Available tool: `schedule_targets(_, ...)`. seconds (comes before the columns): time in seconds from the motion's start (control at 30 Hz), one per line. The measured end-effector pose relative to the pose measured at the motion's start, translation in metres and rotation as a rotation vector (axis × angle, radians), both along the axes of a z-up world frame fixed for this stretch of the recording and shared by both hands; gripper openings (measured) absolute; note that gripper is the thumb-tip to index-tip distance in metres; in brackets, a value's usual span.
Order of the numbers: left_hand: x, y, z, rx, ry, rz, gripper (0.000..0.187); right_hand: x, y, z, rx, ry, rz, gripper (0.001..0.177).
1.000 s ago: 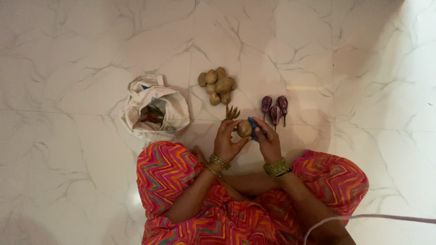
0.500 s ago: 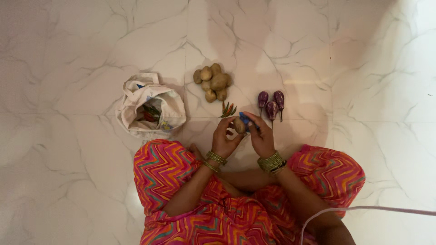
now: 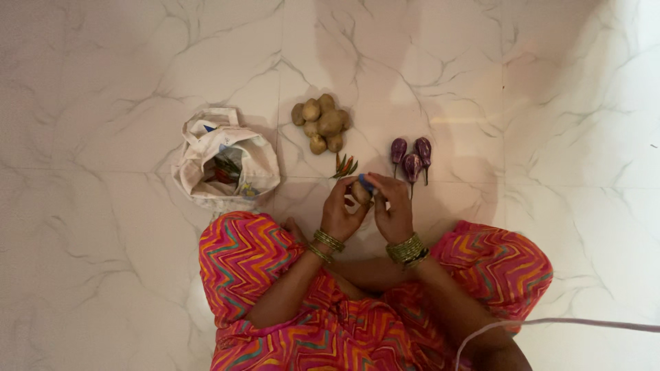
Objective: The person sits on the floor and peels small eggplants and potatoes using a blue peeler. The person removes the stems from the eggplants and places the peeled vegetables on the floor.
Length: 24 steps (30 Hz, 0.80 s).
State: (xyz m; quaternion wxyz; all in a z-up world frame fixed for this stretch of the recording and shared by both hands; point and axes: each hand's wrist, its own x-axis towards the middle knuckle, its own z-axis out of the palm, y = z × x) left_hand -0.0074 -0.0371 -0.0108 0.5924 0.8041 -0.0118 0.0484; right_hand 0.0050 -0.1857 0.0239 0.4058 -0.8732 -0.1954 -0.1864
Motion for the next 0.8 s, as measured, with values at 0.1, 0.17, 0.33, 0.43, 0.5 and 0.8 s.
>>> schedule_targets(0.1,0.001,0.0,-0.004,-0.01,0.0,0.006,0.066,0.002,-0.003,-0.003,0.284,0.606,-0.114,0.036)
schedule_targets(0.17,0.001,0.001,-0.008,-0.01,0.011,0.019,0.068,-0.007,0.0,-0.003,0.211,0.364,-0.001,0.04)
schedule_targets(0.33,0.0,0.003,-0.015,-0.009,-0.025,0.032,0.066,-0.013,0.005,-0.003,0.012,0.026,0.11,0.038)
schedule_targets(0.43,0.001,0.002,-0.012,-0.035,-0.049,0.038,0.064,0.0,0.002,-0.002,0.193,0.213,0.077,0.038)
schedule_targets(0.5,0.002,0.002,-0.011,-0.061,-0.062,0.078,0.065,0.005,0.001,-0.002,0.426,0.462,0.061,0.039)
schedule_targets(0.8,0.002,0.007,-0.001,0.07,-0.145,0.112,0.064,-0.008,0.004,-0.002,-0.034,0.029,0.096,0.043)
